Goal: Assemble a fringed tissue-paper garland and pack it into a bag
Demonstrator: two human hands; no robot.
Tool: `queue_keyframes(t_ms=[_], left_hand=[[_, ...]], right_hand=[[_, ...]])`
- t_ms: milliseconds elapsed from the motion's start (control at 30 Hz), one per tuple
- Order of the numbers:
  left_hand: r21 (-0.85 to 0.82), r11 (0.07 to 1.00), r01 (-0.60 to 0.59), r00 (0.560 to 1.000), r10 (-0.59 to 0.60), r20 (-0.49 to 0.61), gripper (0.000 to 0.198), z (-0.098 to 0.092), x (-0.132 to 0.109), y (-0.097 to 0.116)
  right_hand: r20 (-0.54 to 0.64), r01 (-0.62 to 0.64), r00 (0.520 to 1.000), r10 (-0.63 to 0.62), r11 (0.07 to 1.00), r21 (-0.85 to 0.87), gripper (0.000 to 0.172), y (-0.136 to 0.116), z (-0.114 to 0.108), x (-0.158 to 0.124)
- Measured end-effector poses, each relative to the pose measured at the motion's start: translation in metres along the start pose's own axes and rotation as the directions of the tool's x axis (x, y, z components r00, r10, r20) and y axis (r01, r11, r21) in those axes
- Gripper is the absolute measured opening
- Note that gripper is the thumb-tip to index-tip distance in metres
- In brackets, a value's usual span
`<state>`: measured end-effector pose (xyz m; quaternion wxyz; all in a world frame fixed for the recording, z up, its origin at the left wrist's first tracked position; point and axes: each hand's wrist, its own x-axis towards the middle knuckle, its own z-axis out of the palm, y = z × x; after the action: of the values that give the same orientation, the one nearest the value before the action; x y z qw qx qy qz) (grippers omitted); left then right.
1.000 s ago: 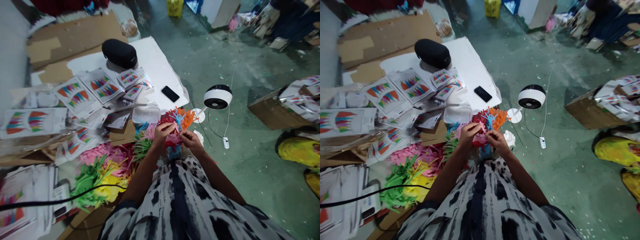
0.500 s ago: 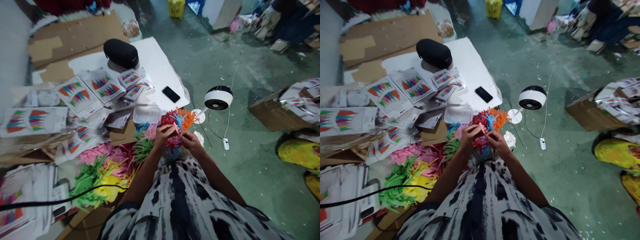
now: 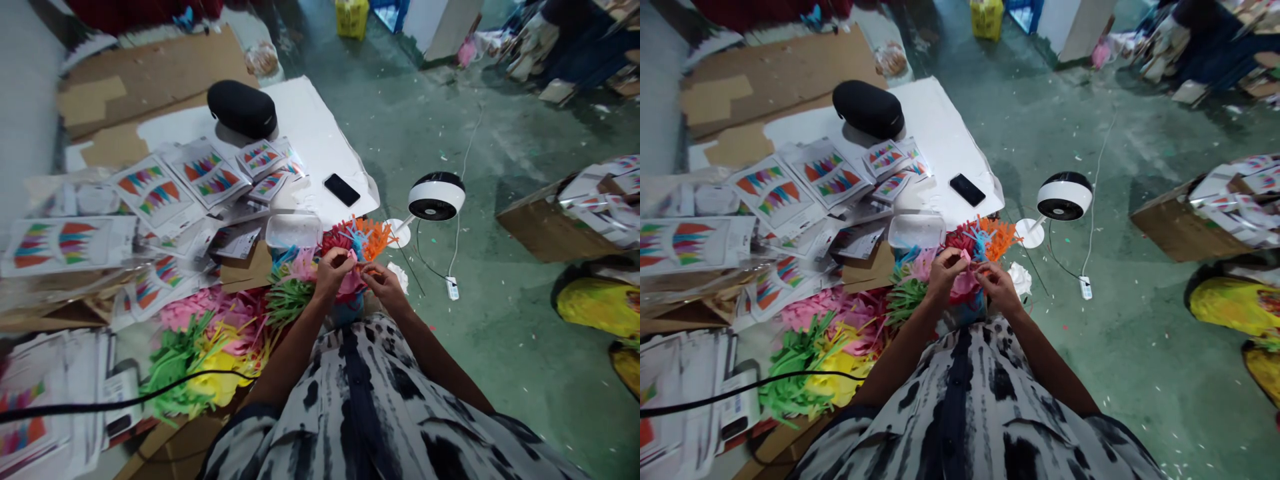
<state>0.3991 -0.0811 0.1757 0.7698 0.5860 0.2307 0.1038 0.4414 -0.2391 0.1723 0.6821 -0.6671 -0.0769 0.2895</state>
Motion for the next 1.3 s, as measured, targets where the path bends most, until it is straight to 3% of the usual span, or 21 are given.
queue_keyframes(t_ms=[133, 333, 600, 733, 933, 1100, 1200, 1300], left_hand=[[0.168, 0.980, -0.106, 0.994, 0.103, 0.023, 0.026, -0.003, 0.005, -0.004], [0.366, 0.880, -0.302, 0.952, 0.295, 0.075, 0.021, 0.002, 0.001, -0.009], [0.549, 0.690, -0.472, 0.872, 0.457, 0.176, 0.011, 0.002, -0.004, -0.015], [0.587, 0.626, -0.513, 0.851, 0.459, 0.254, 0.005, 0.002, -0.009, -0.010], [0.457, 0.749, -0.481, 0.873, 0.361, 0.328, 0.012, 0.002, -0.019, 0.001], [0.279, 0.924, -0.261, 0.956, 0.206, 0.210, 0.026, 0.001, -0.017, 0.002], [0.233, 0.952, -0.197, 0.966, 0.148, 0.211, 0.032, 0.001, -0.015, 0.003], [0.269, 0.937, -0.223, 0.962, 0.167, 0.216, 0.029, 0.003, -0.014, 0.006]], right_hand=[[-0.098, 0.107, 0.988, -0.116, 0.990, -0.090, 0.034, -0.006, -0.007, 0.003], [-0.081, 0.147, 0.982, -0.171, 0.960, -0.238, 0.028, -0.019, 0.002, -0.001], [-0.143, 0.007, 0.990, -0.016, 0.998, -0.063, 0.046, -0.014, 0.004, 0.006], [-0.159, 0.010, 0.987, -0.030, 0.992, -0.128, 0.041, -0.011, 0.000, 0.007], [-0.200, 0.057, 0.975, -0.099, 0.977, -0.208, 0.033, -0.009, -0.004, 0.004], [-0.177, 0.048, 0.981, -0.080, 0.982, -0.181, 0.030, -0.010, -0.005, 0.000], [-0.160, 0.068, 0.982, -0.102, 0.976, -0.207, 0.029, -0.010, -0.006, -0.001], [-0.151, 0.081, 0.981, -0.120, 0.968, -0.236, 0.030, -0.010, -0.005, -0.002]])
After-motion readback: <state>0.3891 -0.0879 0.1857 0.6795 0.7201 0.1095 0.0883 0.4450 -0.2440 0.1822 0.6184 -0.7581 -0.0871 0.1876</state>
